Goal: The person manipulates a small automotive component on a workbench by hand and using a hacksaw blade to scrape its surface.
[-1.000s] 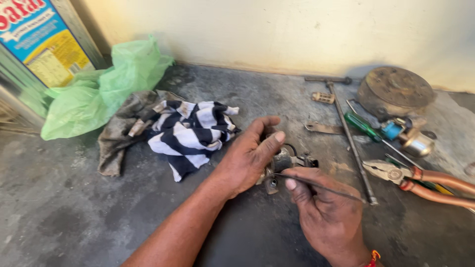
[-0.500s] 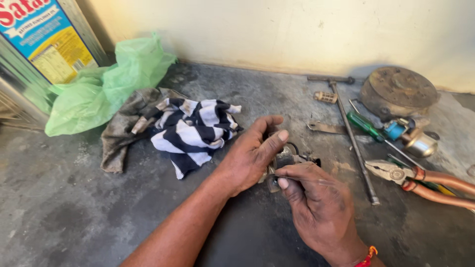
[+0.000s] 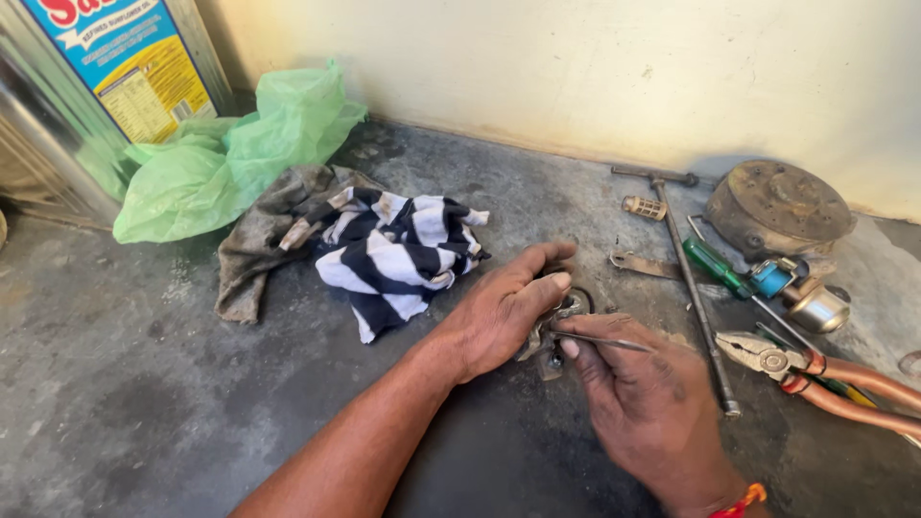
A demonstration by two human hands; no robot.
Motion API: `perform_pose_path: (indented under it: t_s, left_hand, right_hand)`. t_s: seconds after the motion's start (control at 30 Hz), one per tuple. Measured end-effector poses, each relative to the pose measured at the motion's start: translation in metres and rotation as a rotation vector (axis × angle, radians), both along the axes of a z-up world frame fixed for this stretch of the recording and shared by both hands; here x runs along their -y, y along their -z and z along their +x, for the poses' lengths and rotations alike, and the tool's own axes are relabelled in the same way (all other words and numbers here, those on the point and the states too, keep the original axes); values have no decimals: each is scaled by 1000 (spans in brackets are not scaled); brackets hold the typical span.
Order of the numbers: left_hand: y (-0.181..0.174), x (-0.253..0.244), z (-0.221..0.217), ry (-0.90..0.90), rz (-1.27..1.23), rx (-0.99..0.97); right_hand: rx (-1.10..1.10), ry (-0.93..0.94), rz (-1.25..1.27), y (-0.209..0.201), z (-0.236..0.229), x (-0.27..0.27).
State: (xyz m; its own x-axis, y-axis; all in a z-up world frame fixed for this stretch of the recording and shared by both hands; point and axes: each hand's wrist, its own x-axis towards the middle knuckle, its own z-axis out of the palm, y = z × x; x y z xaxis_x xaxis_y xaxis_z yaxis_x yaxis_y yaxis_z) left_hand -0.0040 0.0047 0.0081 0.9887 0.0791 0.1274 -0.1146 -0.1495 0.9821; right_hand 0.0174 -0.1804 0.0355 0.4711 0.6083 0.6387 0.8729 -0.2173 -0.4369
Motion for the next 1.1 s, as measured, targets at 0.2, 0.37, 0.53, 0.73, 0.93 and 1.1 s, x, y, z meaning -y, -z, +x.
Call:
perform_pose_path:
  t_s: [0.2,0.37,0.53,0.73,0.93,1.1]
  left_hand:
    - [1,-5,1,-22,61,-50]
    - [0,-3,2,-19,-31,-83]
    - [5,-4,4,17,-34,-42]
    - [6,-5,6,51,-96,30]
    - [8,-3,6,60,-144,-22]
    - [8,-3,6,4,-68,-130]
  right_hand:
    - [183,82,-146,-8,15,7]
    - [102,37,-94,0,29,2]
    - [91,-73,8,12,26,-1]
    - [58,-92,-12,0,29,1]
    - [-82,-18,10,8,23,2]
    - [-118,54,2,11,23,2]
